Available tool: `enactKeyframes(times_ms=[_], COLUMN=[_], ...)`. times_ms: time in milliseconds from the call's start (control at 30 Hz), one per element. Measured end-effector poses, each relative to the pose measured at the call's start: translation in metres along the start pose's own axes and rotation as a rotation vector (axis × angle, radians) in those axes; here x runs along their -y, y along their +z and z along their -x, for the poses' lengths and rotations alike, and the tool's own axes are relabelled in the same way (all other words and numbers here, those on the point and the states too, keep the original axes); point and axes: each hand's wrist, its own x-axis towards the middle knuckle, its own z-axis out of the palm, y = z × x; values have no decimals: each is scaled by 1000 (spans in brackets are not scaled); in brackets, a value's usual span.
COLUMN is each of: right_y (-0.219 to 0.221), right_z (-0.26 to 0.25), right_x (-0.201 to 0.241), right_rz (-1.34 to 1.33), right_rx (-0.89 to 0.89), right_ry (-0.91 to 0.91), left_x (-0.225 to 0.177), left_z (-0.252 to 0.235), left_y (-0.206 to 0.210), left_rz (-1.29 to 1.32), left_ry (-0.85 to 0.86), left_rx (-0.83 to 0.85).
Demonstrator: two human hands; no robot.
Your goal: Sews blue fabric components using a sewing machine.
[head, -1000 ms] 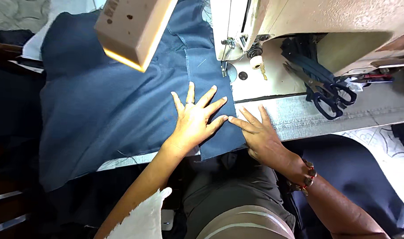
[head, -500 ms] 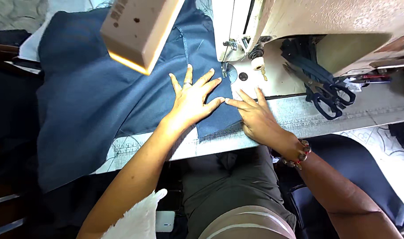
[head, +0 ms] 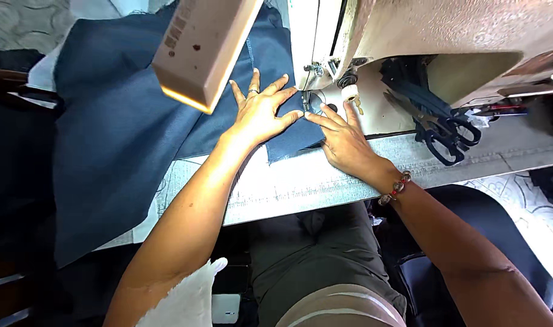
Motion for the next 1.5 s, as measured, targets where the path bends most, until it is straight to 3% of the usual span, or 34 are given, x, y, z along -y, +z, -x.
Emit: enactKeyframes(times_ms=[100,167,233,333,533,667,900,1067,1500], right_y=[2,1,-13,-28,-22,-21,-26,-21,-30], right_z=[2,6,15,27,36,40,38,35,20], right_x=[0,5,18,35,37,39,37,33,27], right_rz=[41,68,73,37,35,49,-31,95,100], right_rx=[-17,-23,23,45,12,13,-93,-27,37], right_ry=[9,33,82,141,195,207,179,118,162], left_x=[-3,-9,-21,-37,-37,-40,-47,-39,-14], left_z=[2,16,34,60,68,69,76,80,47], left_y=[0,5,9,15,18,26,27,17,12], left_rz=[-47,-65,-17,55,337,144,24,67,125], left_ry=[66,222,339,270,225,293,231,127,138], left_rx=[-70,-232,-241,26,-202,-255,-191,-52,-34])
